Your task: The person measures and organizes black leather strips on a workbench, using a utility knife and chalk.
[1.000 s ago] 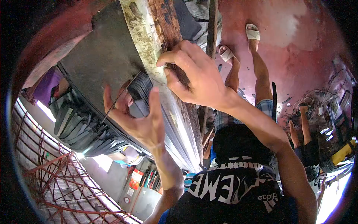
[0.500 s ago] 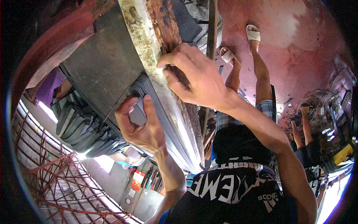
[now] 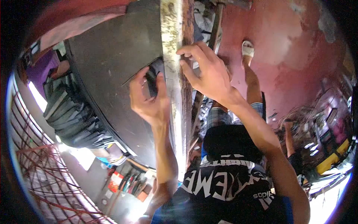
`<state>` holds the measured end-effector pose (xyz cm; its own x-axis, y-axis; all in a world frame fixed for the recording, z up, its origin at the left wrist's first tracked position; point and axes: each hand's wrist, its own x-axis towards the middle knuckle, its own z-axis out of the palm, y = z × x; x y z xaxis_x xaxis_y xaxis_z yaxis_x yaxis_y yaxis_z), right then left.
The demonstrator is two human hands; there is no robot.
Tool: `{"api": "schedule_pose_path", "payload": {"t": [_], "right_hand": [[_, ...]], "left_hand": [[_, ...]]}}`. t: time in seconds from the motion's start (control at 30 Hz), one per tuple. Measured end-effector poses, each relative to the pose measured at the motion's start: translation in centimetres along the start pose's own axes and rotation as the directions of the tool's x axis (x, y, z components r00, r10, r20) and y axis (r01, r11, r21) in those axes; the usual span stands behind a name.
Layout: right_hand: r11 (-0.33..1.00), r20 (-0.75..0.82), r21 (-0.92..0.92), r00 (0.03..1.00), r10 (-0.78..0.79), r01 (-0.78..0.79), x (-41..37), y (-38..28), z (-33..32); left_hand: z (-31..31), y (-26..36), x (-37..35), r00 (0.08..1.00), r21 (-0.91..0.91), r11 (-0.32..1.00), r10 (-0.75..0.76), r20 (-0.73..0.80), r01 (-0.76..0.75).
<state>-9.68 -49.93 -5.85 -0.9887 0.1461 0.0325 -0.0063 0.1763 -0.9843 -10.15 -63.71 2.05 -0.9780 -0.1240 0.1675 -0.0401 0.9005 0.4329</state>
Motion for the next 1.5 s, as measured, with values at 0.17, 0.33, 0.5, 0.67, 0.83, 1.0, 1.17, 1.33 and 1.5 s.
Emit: {"api": "schedule_pose_path", "payload": {"t": [0.17,0.33,0.5,0.67,0.83,1.0,1.17,1.33,1.5], "right_hand": [[0.994,0.179,-0.104,0.984,0.002,0.017,0.2,-1.9,-3.8],[0.981,0.305,-0.195,0.952,0.038,0.023,-0.6,-1.5,-8.8],[0.929,0.42,-0.362,0.903,0.09,0.077,-1.2,-0.6,-14.0],[0.846,0.566,-0.481,0.818,0.101,0.229,-2.0,-1.3,-16.7],[0.799,0.722,-0.359,0.686,-0.09,0.483,-3.5,-2.8,-14.2],[0.648,0.82,-0.054,0.404,-0.405,0.759,-7.8,-8.7,-3.7],[0.48,0.936,0.133,0.05,-0.349,0.867,-14.6,-12.7,8.6],[0.349,0.96,0.257,-0.197,-0.199,0.901,-22.3,-13.5,15.5],[0.242,0.954,0.298,-0.282,-0.098,0.923,-26.0,-12.9,19.6]], "left_hand": [[0.9,-0.9,0.0,0.986,-0.006,0.991,0.134,-0.096,-0.135],[1.9,-1.5,-0.4,0.989,-0.062,0.995,0.071,-0.129,-0.08],[2.5,-1.8,-0.7,0.987,0.045,0.997,0.067,-0.146,-0.061],[0.2,-0.2,-2.1,0.992,0.028,0.997,-0.065,-0.112,0.069],[-3.3,0.8,-9.9,0.955,-0.097,0.994,-0.075,-0.286,0.049],[-6.0,1.0,-24.6,0.93,-0.2,0.976,-0.155,-0.334,0.09],[-7.2,-0.7,-42.6,0.844,-0.238,0.847,-0.516,-0.149,0.475],[-9.7,-2.9,-55.4,0.607,-0.293,0.659,-0.752,-0.257,0.693],[-12.4,-5.6,-61.6,0.431,-0.345,0.573,-0.805,-0.409,0.743]]}}
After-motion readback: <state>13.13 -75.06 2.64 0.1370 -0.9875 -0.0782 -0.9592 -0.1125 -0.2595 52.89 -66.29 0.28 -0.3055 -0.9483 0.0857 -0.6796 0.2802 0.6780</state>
